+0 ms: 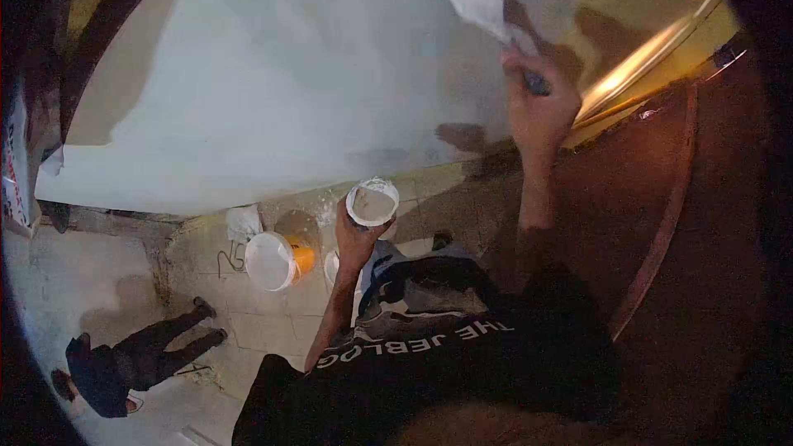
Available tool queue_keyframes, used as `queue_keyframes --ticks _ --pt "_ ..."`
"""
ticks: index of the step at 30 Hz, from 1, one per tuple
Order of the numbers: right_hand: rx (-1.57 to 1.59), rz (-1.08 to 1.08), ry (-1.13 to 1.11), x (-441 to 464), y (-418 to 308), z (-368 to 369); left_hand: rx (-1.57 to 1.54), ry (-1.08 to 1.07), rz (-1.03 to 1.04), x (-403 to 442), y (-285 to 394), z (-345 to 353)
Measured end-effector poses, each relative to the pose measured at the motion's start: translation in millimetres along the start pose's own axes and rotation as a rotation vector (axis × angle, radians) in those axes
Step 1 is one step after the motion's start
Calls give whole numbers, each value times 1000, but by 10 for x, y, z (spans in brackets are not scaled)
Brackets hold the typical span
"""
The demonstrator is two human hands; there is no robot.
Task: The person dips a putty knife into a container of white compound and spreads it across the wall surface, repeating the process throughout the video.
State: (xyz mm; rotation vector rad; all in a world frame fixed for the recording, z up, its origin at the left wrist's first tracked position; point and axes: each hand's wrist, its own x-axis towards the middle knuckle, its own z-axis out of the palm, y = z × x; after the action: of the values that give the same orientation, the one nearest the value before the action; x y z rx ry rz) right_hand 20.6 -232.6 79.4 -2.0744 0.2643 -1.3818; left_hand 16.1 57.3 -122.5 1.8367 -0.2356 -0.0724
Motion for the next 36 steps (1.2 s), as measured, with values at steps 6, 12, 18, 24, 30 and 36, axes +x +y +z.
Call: queue_keyframes --ticks 6,12,18,24,30,36 --pt "143 -71 144 -103 -163 148 29 12 83 34 59 -16" --pt "-90 199 -123 -1177 779 723 109 67 64 0 48 27" --pt "-312 425 -523 -2108 1547 844 77 46 22 -11 -118 25" --pt "-348 398 -444 -1322 1054 696 78 27 75 15 -17 0" --pt "-52 -93 100 -117 7 36 43 37 50 22 28 5" --pt "275 -68 312 329 -574 -56 38 0 87 0 72 -48"
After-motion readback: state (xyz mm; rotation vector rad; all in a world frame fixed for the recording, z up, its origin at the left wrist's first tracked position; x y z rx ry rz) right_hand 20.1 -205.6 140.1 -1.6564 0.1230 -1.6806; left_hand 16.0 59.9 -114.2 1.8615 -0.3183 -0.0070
